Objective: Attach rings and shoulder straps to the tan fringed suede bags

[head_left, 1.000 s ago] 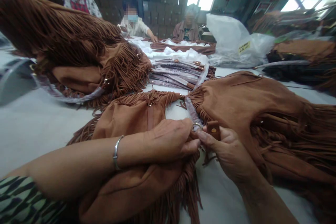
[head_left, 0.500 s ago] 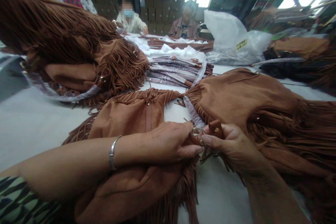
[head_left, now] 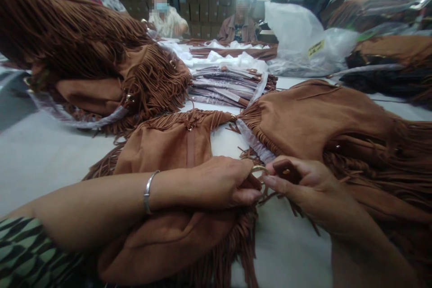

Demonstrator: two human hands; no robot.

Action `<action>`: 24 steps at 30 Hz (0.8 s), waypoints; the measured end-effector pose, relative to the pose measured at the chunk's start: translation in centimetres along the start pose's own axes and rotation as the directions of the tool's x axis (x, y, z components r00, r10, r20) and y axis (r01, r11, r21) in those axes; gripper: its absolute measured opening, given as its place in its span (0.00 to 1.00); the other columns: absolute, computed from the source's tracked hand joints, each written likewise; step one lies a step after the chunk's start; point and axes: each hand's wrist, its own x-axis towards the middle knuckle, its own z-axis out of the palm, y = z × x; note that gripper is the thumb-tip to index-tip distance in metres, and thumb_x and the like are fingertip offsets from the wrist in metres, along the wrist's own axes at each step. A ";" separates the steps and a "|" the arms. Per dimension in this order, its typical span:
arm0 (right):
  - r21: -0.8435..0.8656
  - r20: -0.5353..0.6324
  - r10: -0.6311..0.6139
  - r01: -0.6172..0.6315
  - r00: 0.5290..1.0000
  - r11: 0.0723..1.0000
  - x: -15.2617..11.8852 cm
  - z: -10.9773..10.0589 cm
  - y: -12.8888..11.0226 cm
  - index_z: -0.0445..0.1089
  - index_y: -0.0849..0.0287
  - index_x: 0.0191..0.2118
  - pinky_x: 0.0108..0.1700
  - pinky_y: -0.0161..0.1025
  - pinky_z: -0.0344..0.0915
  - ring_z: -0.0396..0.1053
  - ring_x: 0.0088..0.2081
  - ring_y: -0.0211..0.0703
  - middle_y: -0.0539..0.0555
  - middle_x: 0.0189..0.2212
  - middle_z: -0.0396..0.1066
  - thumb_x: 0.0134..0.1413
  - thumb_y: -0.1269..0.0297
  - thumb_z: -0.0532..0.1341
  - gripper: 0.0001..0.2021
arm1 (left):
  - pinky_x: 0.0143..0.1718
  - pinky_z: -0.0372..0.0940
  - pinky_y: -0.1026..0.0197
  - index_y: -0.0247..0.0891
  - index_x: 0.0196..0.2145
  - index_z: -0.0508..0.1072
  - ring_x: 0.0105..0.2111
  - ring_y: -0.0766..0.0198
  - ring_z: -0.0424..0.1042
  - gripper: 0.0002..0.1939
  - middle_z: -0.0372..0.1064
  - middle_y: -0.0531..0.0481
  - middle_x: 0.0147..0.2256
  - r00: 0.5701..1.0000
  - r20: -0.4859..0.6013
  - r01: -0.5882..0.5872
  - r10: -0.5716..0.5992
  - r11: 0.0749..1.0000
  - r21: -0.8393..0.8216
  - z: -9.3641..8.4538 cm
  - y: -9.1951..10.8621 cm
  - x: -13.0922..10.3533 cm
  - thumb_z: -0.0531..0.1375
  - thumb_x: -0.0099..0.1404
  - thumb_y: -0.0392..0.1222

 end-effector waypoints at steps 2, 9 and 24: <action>0.024 -0.001 0.020 -0.020 1.000 1.000 0.1 -0.2 0.1 0.74 0.60 0.27 0.27 0.32 0.64 0.66 0.25 0.37 0.51 0.23 0.71 0.44 0.59 0.68 0.09 | 0.28 0.58 0.65 0.37 0.37 0.65 0.29 0.66 0.67 0.11 0.68 0.51 0.31 1.000 -0.026 -0.006 0.005 1.000 -0.020 0.0 0.0 0.0 0.54 0.63 0.47; 0.226 -0.094 0.107 -0.084 0.990 0.970 0.8 0.8 1.6 0.72 0.61 0.26 0.27 0.32 0.63 0.65 0.25 0.36 0.51 0.24 0.69 0.38 0.58 0.72 0.13 | 0.28 0.57 0.67 0.37 0.34 0.63 0.28 0.68 0.65 0.11 0.67 0.53 0.30 0.992 -0.119 0.022 -0.041 0.987 -0.160 -0.2 -0.5 0.1 0.56 0.63 0.47; 0.151 0.024 -0.021 0.018 0.999 0.988 1.0 0.5 2.0 0.70 0.61 0.26 0.28 0.32 0.62 0.64 0.25 0.35 0.50 0.21 0.67 0.56 0.54 0.61 0.15 | 0.30 0.62 0.64 0.37 0.35 0.62 0.30 0.66 0.67 0.06 0.68 0.51 0.31 0.973 -0.117 0.164 -0.200 0.952 -0.257 -0.7 1.8 -0.3 0.50 0.65 0.42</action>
